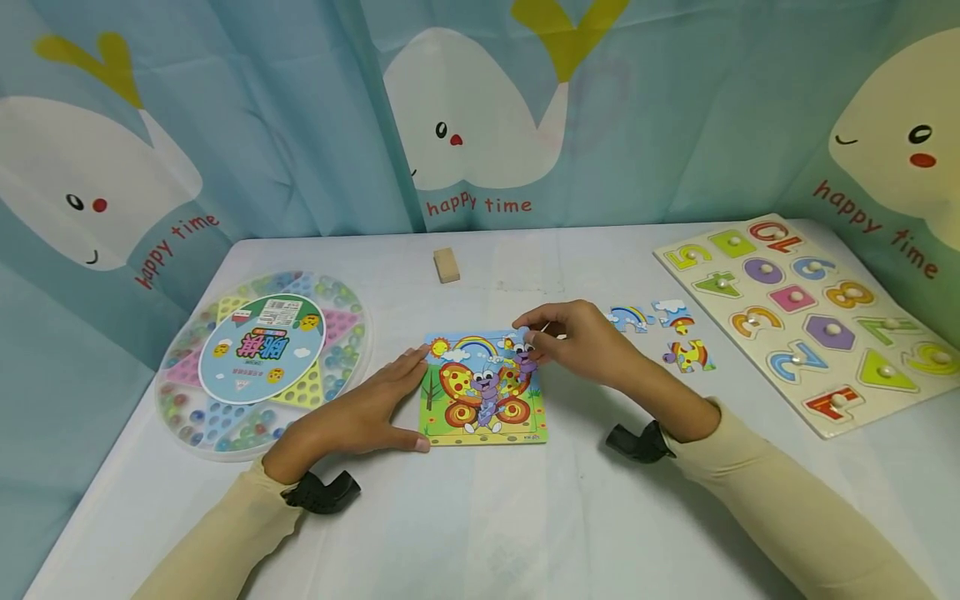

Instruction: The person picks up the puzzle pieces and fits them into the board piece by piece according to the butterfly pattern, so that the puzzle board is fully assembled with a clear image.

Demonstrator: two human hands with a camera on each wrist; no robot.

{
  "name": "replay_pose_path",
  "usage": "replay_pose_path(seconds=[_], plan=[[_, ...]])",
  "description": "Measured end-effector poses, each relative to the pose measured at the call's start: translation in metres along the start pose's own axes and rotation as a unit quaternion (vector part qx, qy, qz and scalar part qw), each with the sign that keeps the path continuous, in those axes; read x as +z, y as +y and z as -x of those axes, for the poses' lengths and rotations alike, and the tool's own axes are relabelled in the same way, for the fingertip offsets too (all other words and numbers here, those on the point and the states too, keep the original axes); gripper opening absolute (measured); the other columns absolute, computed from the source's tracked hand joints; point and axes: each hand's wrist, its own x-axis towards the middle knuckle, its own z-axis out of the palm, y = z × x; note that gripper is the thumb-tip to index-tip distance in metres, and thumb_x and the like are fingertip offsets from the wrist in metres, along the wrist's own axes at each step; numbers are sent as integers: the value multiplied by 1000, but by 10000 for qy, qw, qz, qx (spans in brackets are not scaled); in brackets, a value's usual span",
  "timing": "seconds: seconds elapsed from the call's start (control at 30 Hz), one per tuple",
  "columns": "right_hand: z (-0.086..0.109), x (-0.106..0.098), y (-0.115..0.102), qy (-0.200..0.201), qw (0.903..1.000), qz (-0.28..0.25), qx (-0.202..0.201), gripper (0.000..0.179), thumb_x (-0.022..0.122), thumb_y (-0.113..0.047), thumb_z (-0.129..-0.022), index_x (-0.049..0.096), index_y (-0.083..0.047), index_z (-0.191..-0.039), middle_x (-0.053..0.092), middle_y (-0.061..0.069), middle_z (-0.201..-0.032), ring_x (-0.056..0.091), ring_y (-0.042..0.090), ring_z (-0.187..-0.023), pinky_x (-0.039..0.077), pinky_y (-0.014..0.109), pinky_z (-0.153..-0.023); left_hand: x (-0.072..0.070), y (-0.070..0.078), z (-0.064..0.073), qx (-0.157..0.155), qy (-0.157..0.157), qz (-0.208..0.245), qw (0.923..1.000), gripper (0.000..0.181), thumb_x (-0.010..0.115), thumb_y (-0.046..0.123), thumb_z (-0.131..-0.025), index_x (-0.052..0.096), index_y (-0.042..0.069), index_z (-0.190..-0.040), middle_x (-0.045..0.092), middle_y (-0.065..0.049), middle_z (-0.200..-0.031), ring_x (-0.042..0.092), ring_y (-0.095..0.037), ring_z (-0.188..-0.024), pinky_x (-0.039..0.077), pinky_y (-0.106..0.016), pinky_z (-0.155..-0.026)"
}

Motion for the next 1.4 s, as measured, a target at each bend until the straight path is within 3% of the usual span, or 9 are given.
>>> replay_pose_path(seconds=[0.13,0.37,0.63,1.0,1.4], plan=[[-3,7,-2,-60,10000,10,-32,21,59,4,-92,69,4,-110,67,12,-96,68,19,-76,58,33,-67,0,-1,0,2,-3,5,10000,107,78,48,-79,16,6,-155,-1,1,-163,-2,-20,-147,13,-45,-116],[-4,18,-5,-23,9977,608,-314,17,63,-1,-92,73,-2,-106,68,3,-87,64,14,-73,50,29,-62,-1,-1,0,83,27,19,10000,108,78,49,-79,17,4,-155,0,-1,-163,-1,-23,-148,14,-47,-116],[-5,28,-9,-328,9987,223,-312,17,62,-1,-93,71,1,-107,67,5,-83,67,23,-68,56,30,-59,-1,1,0,88,13,97,9999,106,78,48,-79,17,3,-155,1,-3,-163,-1,-25,-148,13,-49,-115],[-8,37,-12,-550,9970,251,-475,17,61,-1,-93,71,0,-107,66,5,-89,67,18,-71,56,27,-62,-1,0,0,86,9,74,9999,106,76,51,-79,19,3,-154,1,-2,-163,0,-25,-148,14,-50,-115],[-11,46,-15,-560,9926,914,-573,22,66,-4,-91,70,0,-112,64,-1,-83,58,11,-66,52,26,-60,-1,-1,0,93,14,78,9999,107,77,50,-79,18,3,-155,1,-2,-163,0,-24,-148,13,-48,-116]])
